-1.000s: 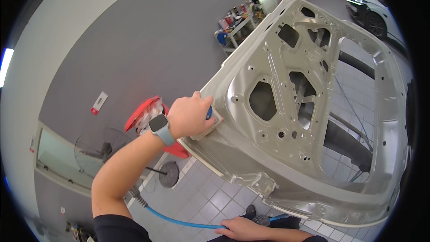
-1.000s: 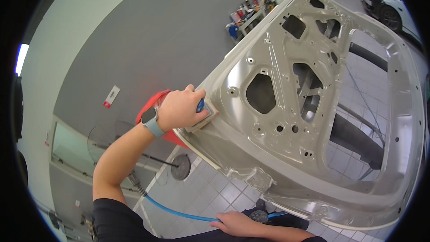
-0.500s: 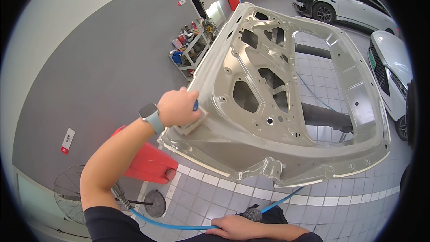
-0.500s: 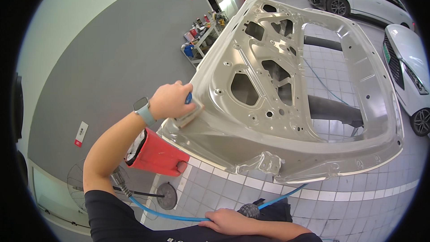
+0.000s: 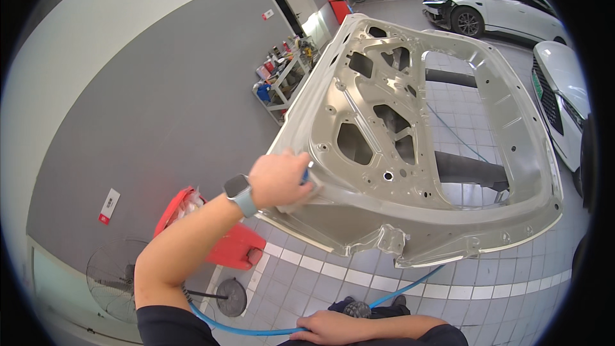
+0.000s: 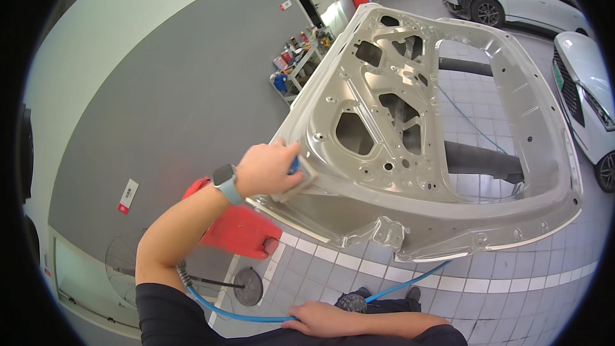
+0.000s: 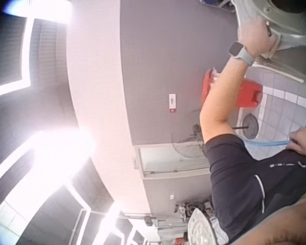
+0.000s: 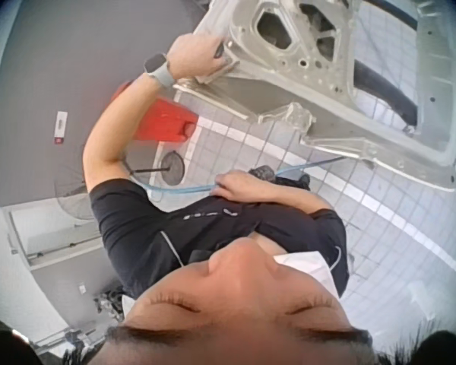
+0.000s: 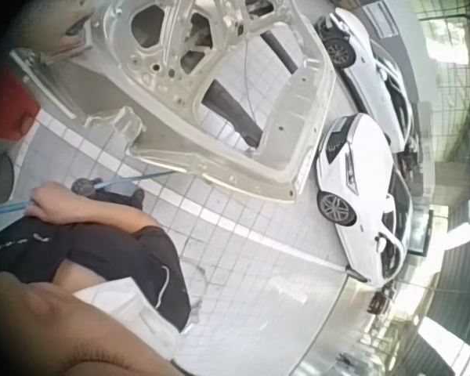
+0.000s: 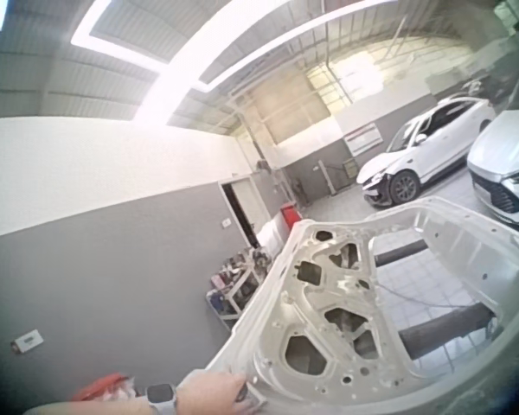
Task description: The person uses a pneumatic sanding tool to sand the inner surface of a car hood mounted on a stand. The person moves the sander systematically across the metal surface, covering multiple areas including edges and recessed sections.
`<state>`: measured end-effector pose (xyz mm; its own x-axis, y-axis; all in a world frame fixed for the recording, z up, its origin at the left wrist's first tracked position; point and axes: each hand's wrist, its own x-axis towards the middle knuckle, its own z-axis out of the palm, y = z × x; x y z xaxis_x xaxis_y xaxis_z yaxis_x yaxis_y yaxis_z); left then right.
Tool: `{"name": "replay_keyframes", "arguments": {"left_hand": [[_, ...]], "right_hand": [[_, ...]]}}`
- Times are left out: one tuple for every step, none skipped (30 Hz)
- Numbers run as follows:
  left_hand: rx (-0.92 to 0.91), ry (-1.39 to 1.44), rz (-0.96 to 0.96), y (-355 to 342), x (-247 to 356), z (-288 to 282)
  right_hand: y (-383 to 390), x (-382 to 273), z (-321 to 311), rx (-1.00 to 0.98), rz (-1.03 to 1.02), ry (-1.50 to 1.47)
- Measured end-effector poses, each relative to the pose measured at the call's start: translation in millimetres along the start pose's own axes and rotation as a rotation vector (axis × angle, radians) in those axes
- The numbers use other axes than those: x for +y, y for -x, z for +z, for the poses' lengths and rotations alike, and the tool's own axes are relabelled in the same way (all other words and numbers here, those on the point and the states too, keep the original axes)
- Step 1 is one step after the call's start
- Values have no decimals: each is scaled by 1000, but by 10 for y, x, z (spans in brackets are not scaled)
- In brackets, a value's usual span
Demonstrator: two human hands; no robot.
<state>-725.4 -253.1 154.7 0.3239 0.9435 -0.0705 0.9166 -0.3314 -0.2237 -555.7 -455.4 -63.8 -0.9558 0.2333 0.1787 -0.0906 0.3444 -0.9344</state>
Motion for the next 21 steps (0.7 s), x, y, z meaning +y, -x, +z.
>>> {"name": "replay_keyframes", "arguments": {"left_hand": [[14,-9,-18,-13,-145,-8],[29,-20,-35,-40,-300,-18],[22,-30,-72,-83,-448,-11],[30,-23,-40,-147,-592,0],[18,-17,-23,-231,-741,5],[2,-5,-9,-334,-879,14],[-9,-10,37,-444,-1003,30],[5,-20,81,-548,-1126,50],[12,-30,121,-647,-1237,68],[17,-43,163,-730,-1342,93],[25,-23,202,-800,-1444,108],[49,-8,287,-870,-1536,98],[66,10,365,-919,-1623,103],[66,34,424,-949,-1695,123],[91,-5,503,-990,-1743,137],[144,-51,608,-1039,-1784,136],[183,-91,696,-1068,-1821,142],[222,-118,796,-1085,-1844,149],[285,-191,896,-1109,-1867,141],[309,-213,974,-1126,-1876,135],[349,-226,1064,-1134,-1877,127]], "right_hand": [[-30,10,-10,21,-8,2],[-87,10,-32,42,3,13],[-168,-7,-53,63,14,23],[-280,-38,-80,87,24,30],[-407,-78,-124,115,39,40],[-522,-122,-177,144,59,51],[-627,-173,-226,172,84,62],[-731,-220,-268,204,84,51],[-838,-262,-288,237,84,39],[-988,-295,-267,274,82,27],[-1191,-314,-221,327,57,0],[-1458,-295,-201,357,60,31],[-1762,-251,-164,388,66,64],[-2054,-191,-108,413,80,91],[-2333,-112,-81,522,27,115],[-2568,-5,-113,552,64,128],[-2783,87,-129,579,102,135],[-2983,163,-136,608,137,131],[-3186,252,-199,627,185,110],[-3342,321,-262,692,184,153],[-3470,381,-342,759,180,201]]}}
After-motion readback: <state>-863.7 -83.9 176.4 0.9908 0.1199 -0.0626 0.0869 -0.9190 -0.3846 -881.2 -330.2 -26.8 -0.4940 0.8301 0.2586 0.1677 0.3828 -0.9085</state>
